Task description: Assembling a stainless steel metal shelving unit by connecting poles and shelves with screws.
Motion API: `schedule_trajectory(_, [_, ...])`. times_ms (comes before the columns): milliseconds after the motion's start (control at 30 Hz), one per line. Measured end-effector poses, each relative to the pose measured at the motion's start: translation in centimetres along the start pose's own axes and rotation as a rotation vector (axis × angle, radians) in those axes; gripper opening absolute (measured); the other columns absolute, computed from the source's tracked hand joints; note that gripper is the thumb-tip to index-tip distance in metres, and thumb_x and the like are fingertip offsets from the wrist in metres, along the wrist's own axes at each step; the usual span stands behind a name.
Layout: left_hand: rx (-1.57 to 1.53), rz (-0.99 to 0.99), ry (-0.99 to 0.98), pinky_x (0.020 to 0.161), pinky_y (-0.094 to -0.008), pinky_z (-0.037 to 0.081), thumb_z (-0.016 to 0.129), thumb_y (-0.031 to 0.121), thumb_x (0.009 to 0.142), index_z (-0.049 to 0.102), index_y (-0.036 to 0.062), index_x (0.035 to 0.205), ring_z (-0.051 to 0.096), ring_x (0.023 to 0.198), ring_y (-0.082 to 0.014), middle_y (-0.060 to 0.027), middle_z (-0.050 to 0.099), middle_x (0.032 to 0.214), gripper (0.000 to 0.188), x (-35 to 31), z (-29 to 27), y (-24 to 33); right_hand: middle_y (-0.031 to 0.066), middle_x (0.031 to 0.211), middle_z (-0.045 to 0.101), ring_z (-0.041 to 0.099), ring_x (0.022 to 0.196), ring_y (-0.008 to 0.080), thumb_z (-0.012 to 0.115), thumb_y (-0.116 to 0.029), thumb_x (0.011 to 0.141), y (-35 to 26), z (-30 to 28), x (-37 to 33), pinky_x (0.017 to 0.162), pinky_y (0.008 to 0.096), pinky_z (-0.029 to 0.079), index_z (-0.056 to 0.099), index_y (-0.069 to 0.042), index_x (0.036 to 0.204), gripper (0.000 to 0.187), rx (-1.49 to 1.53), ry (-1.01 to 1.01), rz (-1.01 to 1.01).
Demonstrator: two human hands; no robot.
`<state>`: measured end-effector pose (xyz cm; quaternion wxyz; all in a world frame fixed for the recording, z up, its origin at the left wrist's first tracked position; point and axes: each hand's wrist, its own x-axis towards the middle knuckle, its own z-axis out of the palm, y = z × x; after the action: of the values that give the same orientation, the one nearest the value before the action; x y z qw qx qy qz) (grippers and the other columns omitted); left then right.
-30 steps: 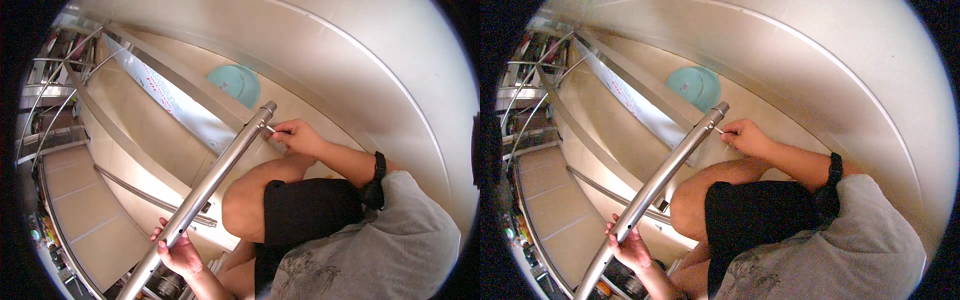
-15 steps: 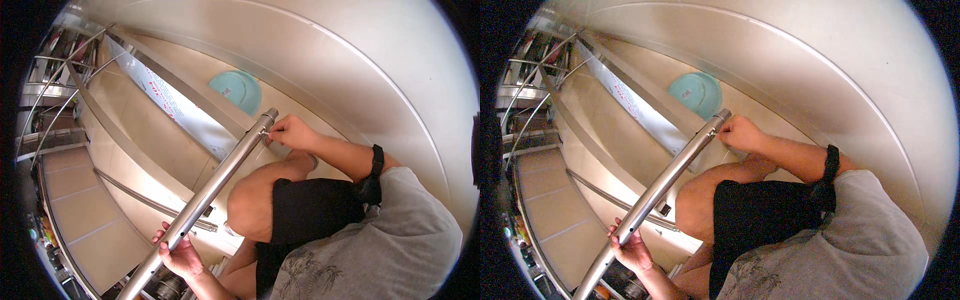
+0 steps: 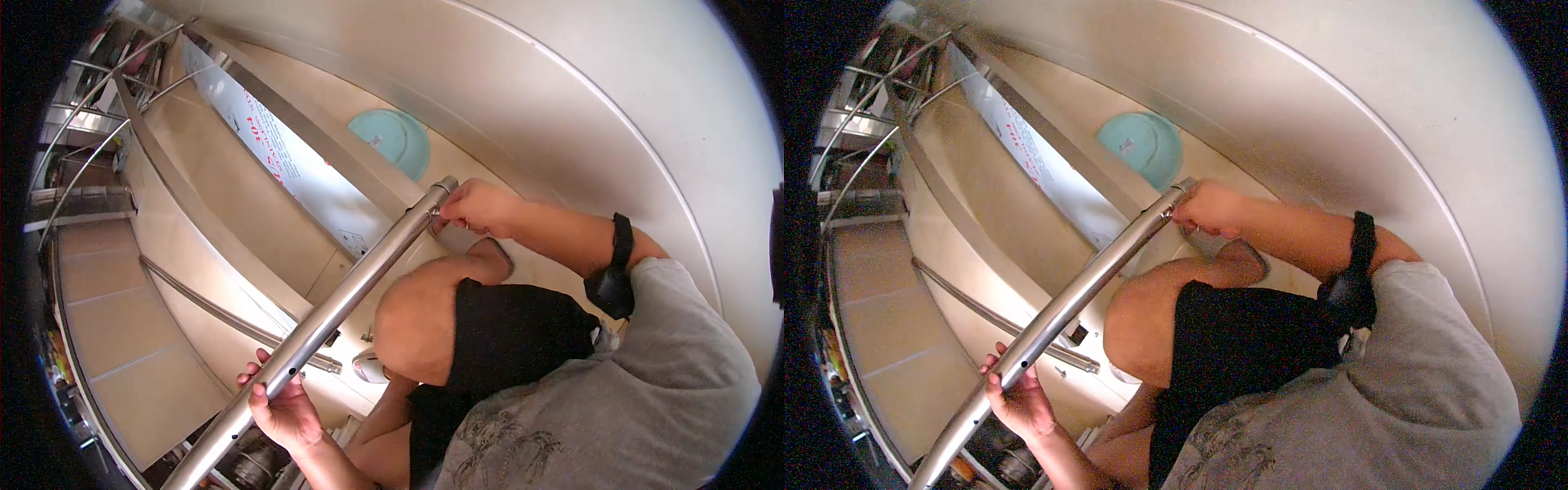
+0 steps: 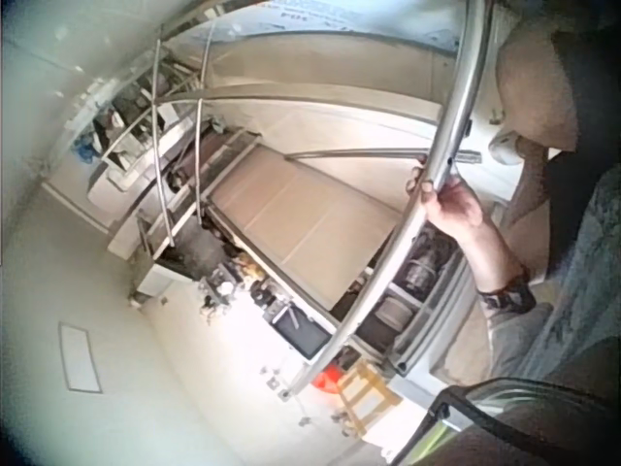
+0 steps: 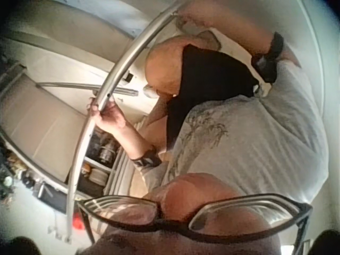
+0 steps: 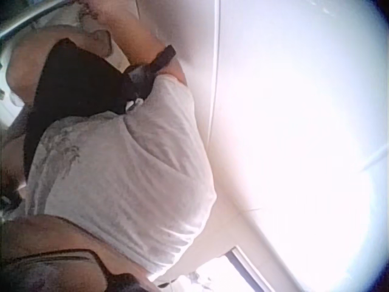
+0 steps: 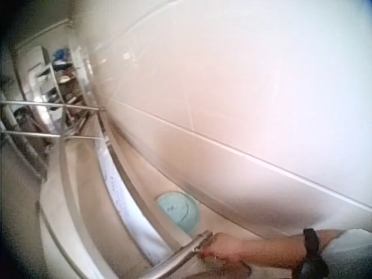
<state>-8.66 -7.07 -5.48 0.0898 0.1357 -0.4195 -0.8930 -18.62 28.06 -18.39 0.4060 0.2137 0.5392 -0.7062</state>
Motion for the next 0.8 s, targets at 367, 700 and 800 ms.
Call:
schedule_trajectory(367, [0.007,-0.023,-0.011,0.088,-0.0468,0.047,0.062,0.006,0.076,0.055,0.0109,0.095,0.048,0.111,-0.0248,-0.0034,0.057,0.101,0.021,-0.3,0.2,0.1,0.0109,0.073,0.055,0.058,0.065,0.0312,0.055,-0.017,0.076,2.1,0.0,0.2,0.058,0.0408,0.048,0.051,-0.002,0.079,0.016,-1.552,0.357,-1.304])
schedule_trajectory(700, [-0.054,-0.040,-0.037,0.097,-0.0502,0.038,0.060,0.002,0.076,0.050,0.0069,0.098,0.044,0.115,-0.0263,-0.0057,0.054,0.106,0.025,-0.1,0.2,0.2,0.0094,0.078,0.060,0.056,0.065,0.0172,0.052,-0.017,0.084,2.9,1.0,-0.8,0.056,0.0289,0.046,0.056,-0.004,0.091,0.015,0.214,0.240,-0.303])
schedule_trajectory(800, [-0.038,-0.034,-0.010,0.098,-0.0502,0.038,0.061,0.002,0.076,0.050,0.0066,0.098,0.044,0.115,-0.0266,-0.0058,0.053,0.107,0.024,-0.1,0.2,0.2,0.0112,0.079,0.061,0.056,0.063,0.0182,0.052,-0.018,0.084,3.5,-0.2,-1.0,0.057,0.0282,0.047,0.056,-0.003,0.090,0.017,0.730,-0.007,-0.163])
